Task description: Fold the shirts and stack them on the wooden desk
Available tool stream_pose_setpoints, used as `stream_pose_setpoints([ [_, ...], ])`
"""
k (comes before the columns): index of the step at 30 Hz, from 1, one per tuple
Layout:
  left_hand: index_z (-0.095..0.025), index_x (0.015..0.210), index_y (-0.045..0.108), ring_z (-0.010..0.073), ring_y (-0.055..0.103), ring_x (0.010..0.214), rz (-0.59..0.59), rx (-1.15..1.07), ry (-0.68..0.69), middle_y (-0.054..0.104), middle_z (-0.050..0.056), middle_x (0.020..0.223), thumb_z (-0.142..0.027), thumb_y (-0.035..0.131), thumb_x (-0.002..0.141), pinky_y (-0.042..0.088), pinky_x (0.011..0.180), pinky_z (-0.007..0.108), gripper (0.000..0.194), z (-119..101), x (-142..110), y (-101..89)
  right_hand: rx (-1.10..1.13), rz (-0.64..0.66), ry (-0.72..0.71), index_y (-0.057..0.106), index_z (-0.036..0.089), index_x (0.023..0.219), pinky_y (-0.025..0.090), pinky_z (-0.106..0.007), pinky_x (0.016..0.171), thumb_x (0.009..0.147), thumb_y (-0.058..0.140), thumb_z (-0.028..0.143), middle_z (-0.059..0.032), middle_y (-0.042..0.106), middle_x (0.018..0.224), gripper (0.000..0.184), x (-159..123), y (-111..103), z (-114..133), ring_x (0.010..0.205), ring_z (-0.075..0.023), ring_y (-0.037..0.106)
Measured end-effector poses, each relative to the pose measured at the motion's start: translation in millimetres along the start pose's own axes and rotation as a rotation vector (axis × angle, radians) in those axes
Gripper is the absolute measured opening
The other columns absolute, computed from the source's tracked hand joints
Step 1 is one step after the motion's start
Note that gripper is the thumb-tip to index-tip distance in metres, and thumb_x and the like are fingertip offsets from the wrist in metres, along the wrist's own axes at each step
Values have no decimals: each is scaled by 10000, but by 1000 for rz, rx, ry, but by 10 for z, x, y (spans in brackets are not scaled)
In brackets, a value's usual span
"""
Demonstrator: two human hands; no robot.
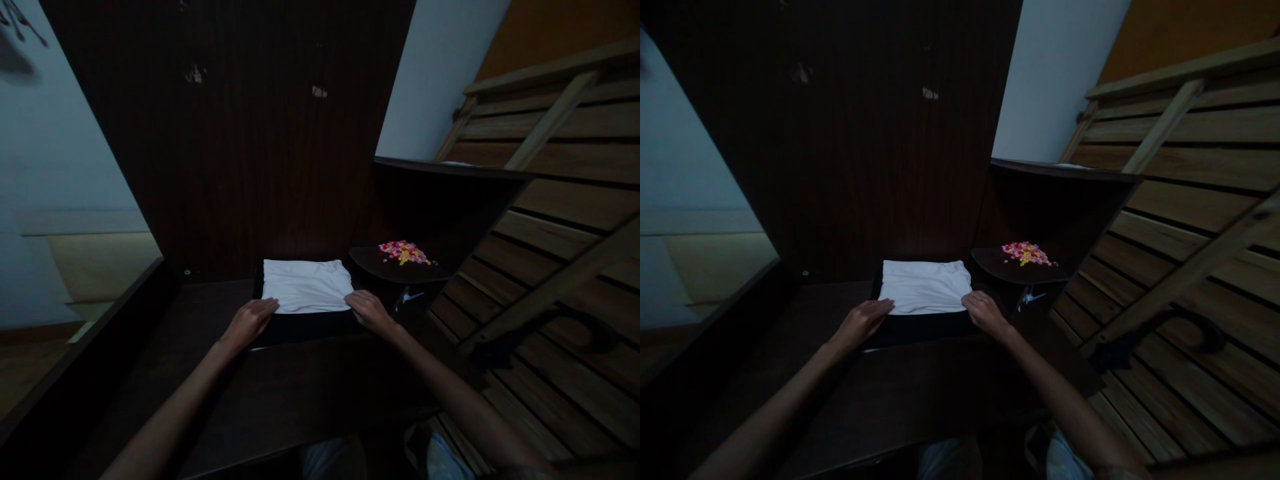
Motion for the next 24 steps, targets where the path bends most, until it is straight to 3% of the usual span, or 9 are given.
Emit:
stream_pose_setpoints([
  [6,-168,1018,664,213,652,915,89,23,-5,710,91,1021,-91,481,874,520,828,357,246,-165,21,-93,130,73,19,645,193,826,385,-364,854,708,608,180,-49,678,852,124,98,-130,-38,869,-219,588],
  [9,-169,959,651,220,621,878,102,36,-77,680,86,955,-191,527,895,499,825,373,141,-285,141,-115,191,46,118,657,188,789,389,-342,827,817,560,231,-51,683,825,110,313,-150,-142,840,-203,592],
  [13,-181,1104,613,224,585,956,102,34,-44,640,95,1049,-228,506,936,482,859,365,205,-458,398,-9,166,-35,254,679,164,1011,403,-326,870,922,467,235,-97,690,1055,240,759,-73,-306,996,-216,567],
  [16,-186,1132,598,215,574,939,118,61,-7,625,93,1047,-192,480,947,480,841,349,219,-546,524,152,80,4,331,633,167,1194,381,-346,945,941,476,252,-110,635,1236,310,1077,23,-364,1140,-239,507],
  [20,-178,1101,606,210,567,886,141,109,25,625,90,1015,-111,421,944,477,819,348,251,-586,517,297,-55,128,447,688,182,1065,380,-364,925,938,484,209,-124,658,1164,242,1316,123,-408,1131,-251,507],
  [24,-160,1087,627,223,581,885,128,90,37,635,104,992,-153,439,948,477,820,361,234,-595,479,279,-90,100,546,686,161,994,393,-377,893,930,456,147,-142,680,1077,239,1361,167,-451,1061,-256,544],
])
Point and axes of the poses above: each hand's wrist, its own x-axis towards the middle knuckle, its own y-axis out of the palm, z = x × y, the point moved 1 cm from there along x, towards the middle knuckle
